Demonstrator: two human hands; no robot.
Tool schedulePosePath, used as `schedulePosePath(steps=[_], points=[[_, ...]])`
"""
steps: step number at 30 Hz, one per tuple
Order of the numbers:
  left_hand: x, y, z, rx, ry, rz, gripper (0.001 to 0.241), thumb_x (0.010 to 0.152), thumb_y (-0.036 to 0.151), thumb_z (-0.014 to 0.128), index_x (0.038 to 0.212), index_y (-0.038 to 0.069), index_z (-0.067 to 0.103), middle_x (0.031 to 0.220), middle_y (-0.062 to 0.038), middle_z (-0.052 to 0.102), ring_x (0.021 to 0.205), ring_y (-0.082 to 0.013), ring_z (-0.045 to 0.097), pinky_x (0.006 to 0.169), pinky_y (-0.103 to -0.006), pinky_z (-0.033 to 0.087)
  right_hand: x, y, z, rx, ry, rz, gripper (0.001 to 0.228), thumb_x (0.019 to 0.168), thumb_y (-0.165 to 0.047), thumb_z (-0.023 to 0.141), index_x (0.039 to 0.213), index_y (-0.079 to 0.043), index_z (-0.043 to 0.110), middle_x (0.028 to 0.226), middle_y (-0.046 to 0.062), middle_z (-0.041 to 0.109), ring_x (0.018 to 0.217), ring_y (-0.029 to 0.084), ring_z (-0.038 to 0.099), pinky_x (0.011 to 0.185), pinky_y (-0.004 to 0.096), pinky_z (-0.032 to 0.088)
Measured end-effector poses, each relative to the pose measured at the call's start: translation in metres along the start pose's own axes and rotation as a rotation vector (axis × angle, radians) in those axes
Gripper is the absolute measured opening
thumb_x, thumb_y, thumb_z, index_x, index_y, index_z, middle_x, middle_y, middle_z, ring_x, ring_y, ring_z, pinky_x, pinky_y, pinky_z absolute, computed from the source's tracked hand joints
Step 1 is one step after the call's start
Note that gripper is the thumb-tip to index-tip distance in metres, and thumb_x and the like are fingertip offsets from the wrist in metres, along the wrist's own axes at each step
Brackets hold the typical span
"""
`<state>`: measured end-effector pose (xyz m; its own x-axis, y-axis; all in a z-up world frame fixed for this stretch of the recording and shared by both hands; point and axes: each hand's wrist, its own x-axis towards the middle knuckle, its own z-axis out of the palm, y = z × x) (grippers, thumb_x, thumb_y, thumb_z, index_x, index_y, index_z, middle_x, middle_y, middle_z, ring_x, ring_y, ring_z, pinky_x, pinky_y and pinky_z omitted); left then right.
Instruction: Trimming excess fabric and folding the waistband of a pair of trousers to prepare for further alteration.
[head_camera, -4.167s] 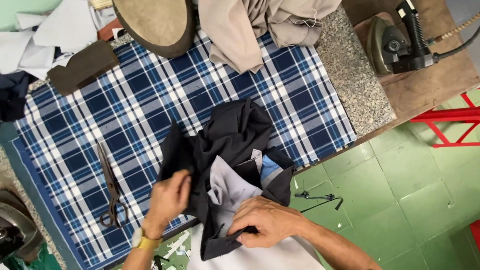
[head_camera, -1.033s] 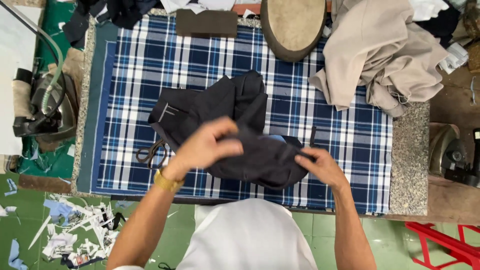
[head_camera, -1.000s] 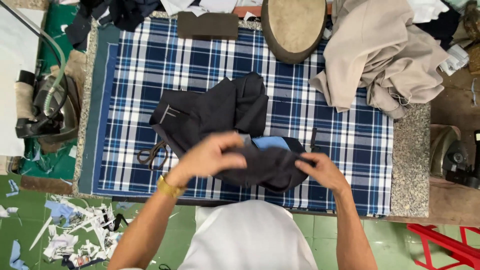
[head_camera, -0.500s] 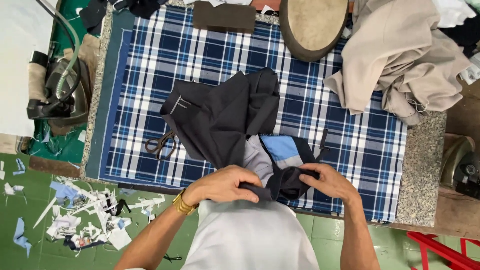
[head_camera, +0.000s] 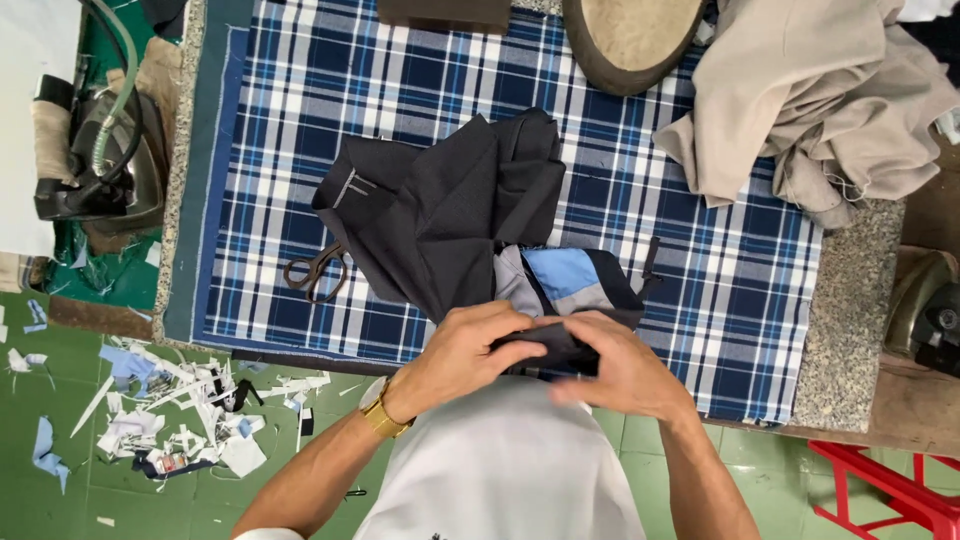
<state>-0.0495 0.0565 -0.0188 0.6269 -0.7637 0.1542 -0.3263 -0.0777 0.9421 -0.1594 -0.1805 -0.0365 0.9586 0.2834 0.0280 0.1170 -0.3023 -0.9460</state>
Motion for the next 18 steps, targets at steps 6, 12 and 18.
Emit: schedulePosePath(steps=[6, 12, 18], points=[[0.036, 0.001, -0.028, -0.114, -0.073, 0.111, 0.032, 0.083, 0.025, 0.084, 0.106, 0.007, 0.071, 0.088, -0.014, 0.072, 0.087, -0.0363, 0.071, 0.078, -0.0450, 0.057, -0.008, -0.016, -0.025, 0.150, 0.127, 0.133, 0.014, 0.091, -0.015, 0.072, 0.089, -0.004, 0.082, 0.072, 0.008, 0.076, 0.067, 0.016, 0.064, 0.064, 0.039, 0.055], [-0.011, -0.106, -0.109, 0.817, 0.494, 0.034, 0.025, 0.100, 0.022, 0.067, 0.121, 0.010, 0.069, 0.107, -0.012, 0.071, 0.100, -0.0318, 0.067, 0.089, -0.0426, 0.049, -0.065, 0.027, -0.052, -0.243, 0.826, 0.403, 0.027, 0.108, -0.014, 0.069, 0.127, 0.004, 0.069, 0.100, 0.025, 0.069, 0.090, 0.029, 0.064, 0.068, 0.046, 0.050], [-0.097, -0.170, -0.127, 0.997, 0.355, -0.314, 0.067, 0.103, 0.059, 0.043, 0.141, 0.004, 0.053, 0.130, -0.020, 0.057, 0.110, -0.0382, 0.055, 0.091, -0.0517, 0.043, -0.105, 0.057, -0.054, 0.299, 1.069, 0.377, 0.049, 0.106, -0.011, 0.053, 0.154, -0.010, 0.044, 0.152, 0.015, 0.050, 0.140, 0.025, 0.051, 0.119, 0.036, 0.044]])
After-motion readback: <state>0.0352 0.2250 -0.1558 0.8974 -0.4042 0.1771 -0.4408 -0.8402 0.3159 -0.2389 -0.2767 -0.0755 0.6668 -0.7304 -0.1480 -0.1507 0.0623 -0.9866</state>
